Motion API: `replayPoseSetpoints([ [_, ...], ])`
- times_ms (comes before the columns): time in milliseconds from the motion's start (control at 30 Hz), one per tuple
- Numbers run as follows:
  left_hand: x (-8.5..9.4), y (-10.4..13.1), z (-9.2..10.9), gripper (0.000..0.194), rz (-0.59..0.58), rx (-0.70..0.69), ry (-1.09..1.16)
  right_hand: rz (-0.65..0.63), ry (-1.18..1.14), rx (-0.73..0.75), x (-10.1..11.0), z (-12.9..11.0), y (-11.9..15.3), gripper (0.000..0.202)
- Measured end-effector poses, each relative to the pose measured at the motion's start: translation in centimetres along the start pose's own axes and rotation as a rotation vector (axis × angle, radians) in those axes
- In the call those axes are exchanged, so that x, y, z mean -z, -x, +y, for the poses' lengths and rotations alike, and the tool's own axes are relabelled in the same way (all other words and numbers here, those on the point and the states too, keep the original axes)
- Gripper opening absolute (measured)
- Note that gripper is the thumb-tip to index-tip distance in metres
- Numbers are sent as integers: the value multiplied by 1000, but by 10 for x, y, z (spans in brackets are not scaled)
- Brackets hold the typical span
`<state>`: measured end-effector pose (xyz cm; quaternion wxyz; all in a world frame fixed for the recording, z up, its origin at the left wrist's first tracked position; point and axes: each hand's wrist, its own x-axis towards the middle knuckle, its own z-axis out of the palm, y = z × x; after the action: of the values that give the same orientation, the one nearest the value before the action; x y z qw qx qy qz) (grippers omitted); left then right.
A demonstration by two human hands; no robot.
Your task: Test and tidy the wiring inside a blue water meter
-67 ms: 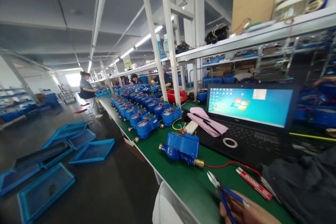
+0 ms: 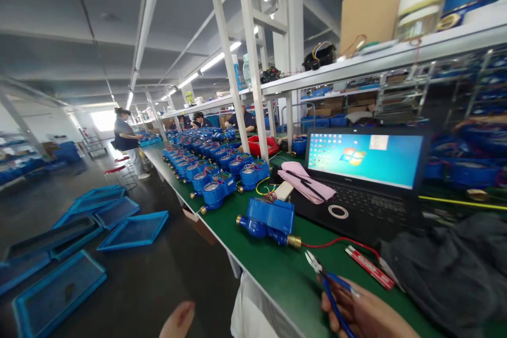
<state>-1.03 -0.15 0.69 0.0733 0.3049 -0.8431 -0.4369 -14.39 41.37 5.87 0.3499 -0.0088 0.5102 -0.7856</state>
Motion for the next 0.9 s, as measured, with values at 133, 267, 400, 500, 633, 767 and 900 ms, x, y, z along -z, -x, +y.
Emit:
replayPoseSetpoints([
  [133, 2, -41, 76, 31, 65, -295, 99, 67, -68, 144, -21, -4, 5, 49],
  [267, -18, -75, 180, 33, -17, -570, 139, 239, 8, 249, -20, -12, -7, 57],
  [400, -64, -107, 247, 30, -108, -652, 107, 354, 179, 345, -27, -47, -39, 53],
  [500, -90, -120, 257, 24, -212, -615, 80, 500, 319, 401, -36, -72, -77, 51],
  [633, -93, -109, 239, 24, -258, -591, 97, 595, 371, 436, -45, -76, -124, 52],
  [767, -81, -76, 218, 34, -207, -613, 101, 541, 387, 417, -51, -61, -137, 56],
  [900, -69, -56, 209, 39, -224, -640, 54, 386, 429, 227, -48, -52, -126, 74],
])
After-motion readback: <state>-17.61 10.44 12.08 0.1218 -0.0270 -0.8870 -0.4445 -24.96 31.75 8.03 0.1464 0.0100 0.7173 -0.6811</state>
